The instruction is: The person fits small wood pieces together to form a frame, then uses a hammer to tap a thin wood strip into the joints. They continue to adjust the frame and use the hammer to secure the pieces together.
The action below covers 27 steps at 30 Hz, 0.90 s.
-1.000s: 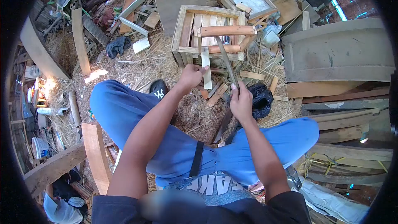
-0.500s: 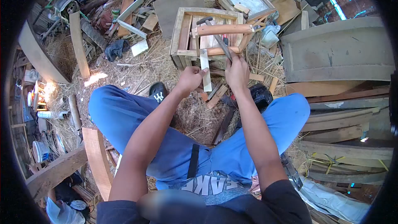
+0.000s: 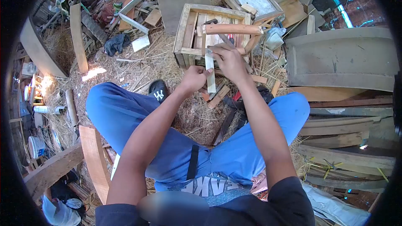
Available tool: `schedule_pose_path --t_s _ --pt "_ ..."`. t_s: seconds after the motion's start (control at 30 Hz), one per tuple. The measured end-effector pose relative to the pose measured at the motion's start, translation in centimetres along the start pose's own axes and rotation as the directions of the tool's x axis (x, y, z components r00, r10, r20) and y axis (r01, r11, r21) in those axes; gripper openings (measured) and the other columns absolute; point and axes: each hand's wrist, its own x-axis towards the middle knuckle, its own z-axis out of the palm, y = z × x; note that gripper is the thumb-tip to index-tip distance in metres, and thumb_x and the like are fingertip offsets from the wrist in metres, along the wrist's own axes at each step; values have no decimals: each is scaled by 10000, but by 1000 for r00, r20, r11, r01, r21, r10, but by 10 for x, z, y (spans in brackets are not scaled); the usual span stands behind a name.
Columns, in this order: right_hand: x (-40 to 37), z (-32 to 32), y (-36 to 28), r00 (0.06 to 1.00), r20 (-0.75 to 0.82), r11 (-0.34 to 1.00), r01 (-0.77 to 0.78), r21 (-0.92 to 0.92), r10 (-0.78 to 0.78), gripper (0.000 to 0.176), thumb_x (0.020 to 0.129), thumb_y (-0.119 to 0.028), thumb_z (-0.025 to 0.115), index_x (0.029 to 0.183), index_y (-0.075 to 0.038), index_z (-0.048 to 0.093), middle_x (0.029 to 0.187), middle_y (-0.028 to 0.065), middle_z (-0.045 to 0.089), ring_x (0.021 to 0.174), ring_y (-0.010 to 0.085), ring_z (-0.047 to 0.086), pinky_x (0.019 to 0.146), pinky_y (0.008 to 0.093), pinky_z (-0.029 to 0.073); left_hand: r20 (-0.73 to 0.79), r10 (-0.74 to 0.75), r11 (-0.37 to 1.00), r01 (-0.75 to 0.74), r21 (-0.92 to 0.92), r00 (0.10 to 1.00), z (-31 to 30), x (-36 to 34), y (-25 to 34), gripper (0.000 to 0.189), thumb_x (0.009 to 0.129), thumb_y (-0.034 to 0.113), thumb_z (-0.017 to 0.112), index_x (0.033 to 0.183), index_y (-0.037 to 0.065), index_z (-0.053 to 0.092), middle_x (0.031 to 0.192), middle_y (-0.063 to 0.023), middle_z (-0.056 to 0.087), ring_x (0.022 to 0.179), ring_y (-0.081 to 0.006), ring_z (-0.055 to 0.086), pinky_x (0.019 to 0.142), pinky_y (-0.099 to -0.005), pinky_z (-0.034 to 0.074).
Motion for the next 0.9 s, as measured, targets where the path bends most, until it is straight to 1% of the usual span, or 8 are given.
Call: schedule_pose_path --t_s 0.03,0.13,0.23,0.43,0.6,0.67,0.73,0.9 --pt "2 3 2 982 -75 979 162 -122 -172 176 880 -100 707 1033 -60 783 982 135 749 969 350 697 892 457 538 3 -7 1000 7 -10 1000 1 0 0 417 1030 310 613 1128 -95 629 893 -181 707 704 -278 733 531 -391 624" --pt "-1 14 -2 994 -111 1000 19 9 -17 159 883 -91 697 1012 -51 781 966 155 743 915 360 705 832 436 557 5 -9 1000 9 -12 1000 0 0 1 413 1029 308 614 1127 -93 633 891 -177 709 711 -282 735 535 -394 628" --pt "-3 16 -2 993 -64 994 -104 -11 103 158 877 -67 724 1023 -31 774 956 146 754 978 322 712 857 407 547 2 -1 1000 1 -9 1000 0 -1 2 405 1028 305 618 1115 -90 636 881 -175 710 716 -284 735 532 -397 628" --pt "-4 16 1 993 -117 997 -24 -68 16 82 886 -55 711 953 -22 743 919 146 733 903 357 684 833 437 536 8 -4 1000 4 -14 1000 0 -3 3 377 1029 298 619 1079 -75 644 850 -164 710 669 -268 724 507 -389 614" --pt "-5 19 1 988 -144 998 -54 -27 50 78 877 -49 716 948 -23 734 915 151 722 886 375 671 822 449 526 -6 -14 998 13 -65 1000 3 -7 7 363 1031 285 617 1070 -74 647 828 -156 708 619 -256 709 484 -378 599" --pt "-6 18 0 988 -149 999 -39 -33 34 82 873 -47 718 949 -22 734 918 152 722 889 375 672 822 449 525 -1 -28 999 28 -17 1000 2 -7 9 378 1030 283 621 1089 -89 657 894 -166 716 732 -276 748 581 -395 652" --pt "-8 19 2 981 -186 995 32 -95 -49 86 906 -102 692 964 -45 714 912 143 703 874 360 682 773 465 543 -6 -37 999 37 -24 999 3 -8 11 381 1031 283 620 1093 -91 654 891 -165 717 731 -275 748 576 -395 650" --pt "-12 25 7 985 -168 991 28 -132 -50 94 896 -107 695 970 -53 714 945 130 706 919 351 682 802 454 551 14 -32 999 32 -41 999 2 -3 4 389 1030 283 620 1111 -96 649 881 -166 720 719 -276 748 564 -397 647"
